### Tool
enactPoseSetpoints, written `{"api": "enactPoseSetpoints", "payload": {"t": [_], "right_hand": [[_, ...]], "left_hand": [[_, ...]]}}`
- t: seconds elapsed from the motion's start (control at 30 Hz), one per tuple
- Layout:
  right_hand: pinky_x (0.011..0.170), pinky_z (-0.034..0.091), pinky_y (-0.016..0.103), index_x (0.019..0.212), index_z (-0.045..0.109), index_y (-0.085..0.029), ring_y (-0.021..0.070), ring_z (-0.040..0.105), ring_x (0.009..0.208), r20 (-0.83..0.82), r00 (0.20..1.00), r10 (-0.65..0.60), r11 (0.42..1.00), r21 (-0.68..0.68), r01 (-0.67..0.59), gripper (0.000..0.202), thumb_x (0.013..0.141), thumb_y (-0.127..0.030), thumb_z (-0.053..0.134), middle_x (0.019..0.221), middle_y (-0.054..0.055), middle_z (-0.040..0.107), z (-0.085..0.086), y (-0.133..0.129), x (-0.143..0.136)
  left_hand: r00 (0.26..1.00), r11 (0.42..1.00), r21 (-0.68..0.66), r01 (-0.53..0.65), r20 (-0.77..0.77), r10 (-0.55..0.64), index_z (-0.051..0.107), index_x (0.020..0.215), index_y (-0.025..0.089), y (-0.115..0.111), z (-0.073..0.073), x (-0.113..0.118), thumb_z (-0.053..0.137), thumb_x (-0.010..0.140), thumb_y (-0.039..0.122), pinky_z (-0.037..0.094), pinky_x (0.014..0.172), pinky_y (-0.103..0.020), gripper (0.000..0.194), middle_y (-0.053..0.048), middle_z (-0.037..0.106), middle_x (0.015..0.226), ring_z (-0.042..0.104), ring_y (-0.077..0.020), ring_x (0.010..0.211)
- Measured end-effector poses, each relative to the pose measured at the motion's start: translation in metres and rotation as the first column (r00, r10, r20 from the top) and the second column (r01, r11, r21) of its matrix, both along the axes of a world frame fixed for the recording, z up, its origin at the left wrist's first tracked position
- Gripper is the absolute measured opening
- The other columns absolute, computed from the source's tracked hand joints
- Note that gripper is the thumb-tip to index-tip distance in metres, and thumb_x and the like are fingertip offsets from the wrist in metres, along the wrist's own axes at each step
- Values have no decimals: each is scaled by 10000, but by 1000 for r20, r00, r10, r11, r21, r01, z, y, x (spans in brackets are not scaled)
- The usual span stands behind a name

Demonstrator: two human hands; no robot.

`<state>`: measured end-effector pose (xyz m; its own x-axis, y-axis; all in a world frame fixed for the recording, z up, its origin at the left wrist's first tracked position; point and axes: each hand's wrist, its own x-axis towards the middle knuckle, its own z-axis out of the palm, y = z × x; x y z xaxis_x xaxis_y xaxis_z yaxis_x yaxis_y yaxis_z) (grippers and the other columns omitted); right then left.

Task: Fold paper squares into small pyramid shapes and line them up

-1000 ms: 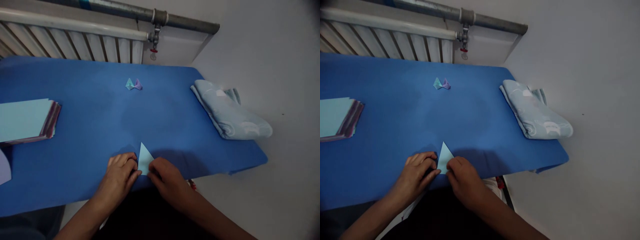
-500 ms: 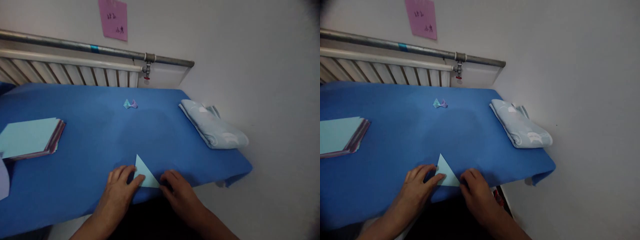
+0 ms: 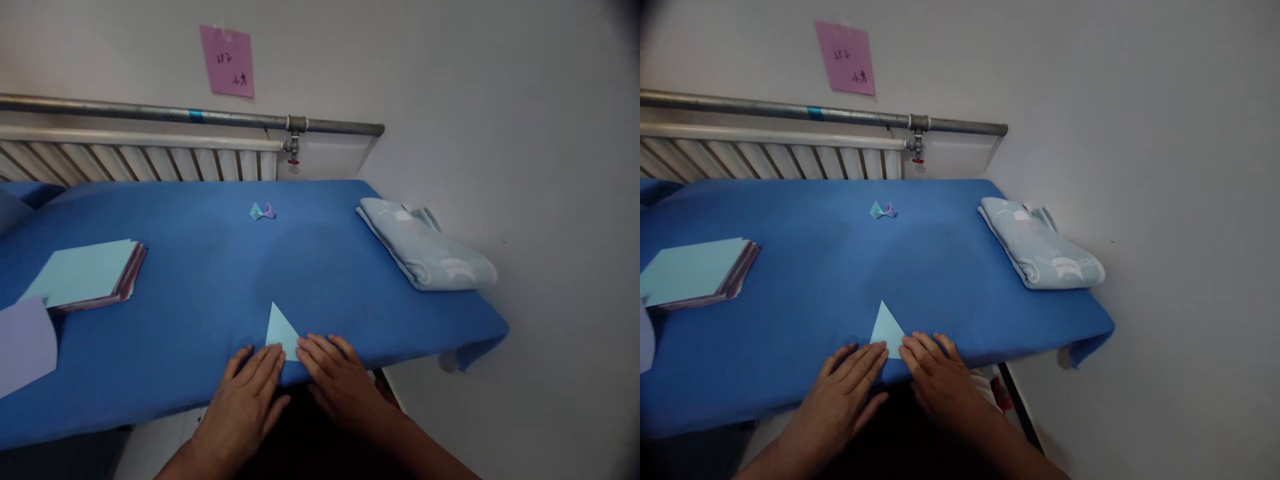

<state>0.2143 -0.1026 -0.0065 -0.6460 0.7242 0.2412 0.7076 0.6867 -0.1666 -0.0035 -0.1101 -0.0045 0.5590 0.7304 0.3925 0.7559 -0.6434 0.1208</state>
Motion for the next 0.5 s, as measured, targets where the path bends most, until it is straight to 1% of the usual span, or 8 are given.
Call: {"api": "enactPoseSetpoints", "payload": {"t": [0.13, 0.2, 0.27, 0.3, 0.33, 0.43, 0.5], "right_hand": [[1073, 277, 451, 1375, 391, -163, 233, 375, 1302, 11, 1000, -17, 999, -29, 17, 508, 874, -128, 464, 1400, 54, 483, -2, -2, 1], [1079, 270, 448, 1382, 387, -168, 233, 366, 1307, 15, 1000, -18, 999, -36, 18, 524, 867, -119, 470, 1410, 48, 472, -3, -2, 2], [1076, 274, 452, 1382, 389, -167, 234, 365, 1307, 16, 1000, -16, 999, -31, 16, 529, 863, -112, 472, 1407, 55, 474, -4, -2, 2], [1074, 274, 456, 1382, 388, -164, 236, 362, 1309, 18, 1000, -15, 1000, -27, 16, 529, 863, -107, 470, 1405, 60, 476, -5, -2, 2], [1073, 271, 459, 1379, 391, -159, 236, 358, 1311, 17, 1000, -15, 1000, -18, 15, 521, 866, -105, 465, 1399, 66, 481, -6, -2, 2], [1078, 252, 456, 1348, 427, -150, 235, 346, 1314, 5, 1000, -13, 1000, 13, 13, 462, 888, -142, 461, 1364, 84, 514, -10, -2, 3], [1078, 248, 454, 1339, 438, -152, 237, 343, 1313, 9, 1000, -5, 1000, 20, 5, 446, 893, -166, 462, 1361, 87, 515, -10, -2, 3]], "left_hand": [[1000, 995, 98, -10, -21, 12, 528, 1268, 177, -6, -5, -13, 426, 928, 255, 325, 1013, -408, 363, -76, 637, 1240, 588, -225, 1107], [998, 992, 110, -57, -4, 57, 547, 1249, 181, -6, -5, -17, 450, 919, 240, 322, 1011, -416, 349, -72, 653, 1215, 591, -238, 1100], [995, 991, 92, -102, 32, 99, 581, 1203, 177, -4, -2, -14, 459, 918, 248, 316, 1017, -426, 318, -73, 667, 1188, 585, -247, 1103], [995, 992, 78, -95, 42, 92, 593, 1182, 176, -1, 1, -9, 464, 918, 263, 316, 1023, -425, 307, -74, 668, 1184, 579, -245, 1112], [997, 996, 48, -70, 27, 69, 581, 1197, 173, 2, 4, -3, 472, 915, 275, 308, 1036, -424, 320, -76, 647, 1221, 553, -244, 1151], [991, 992, -38, 119, -57, -121, 426, 1354, 161, 10, 7, 14, 480, 907, 358, 277, 1078, -412, 491, -78, 536, 1362, 472, -222, 1246], [983, 989, -46, 138, -116, -142, 335, 1408, 139, 12, 4, 16, 462, 908, 381, 251, 1092, -422, 570, -96, 480, 1409, 433, -225, 1281]]}}
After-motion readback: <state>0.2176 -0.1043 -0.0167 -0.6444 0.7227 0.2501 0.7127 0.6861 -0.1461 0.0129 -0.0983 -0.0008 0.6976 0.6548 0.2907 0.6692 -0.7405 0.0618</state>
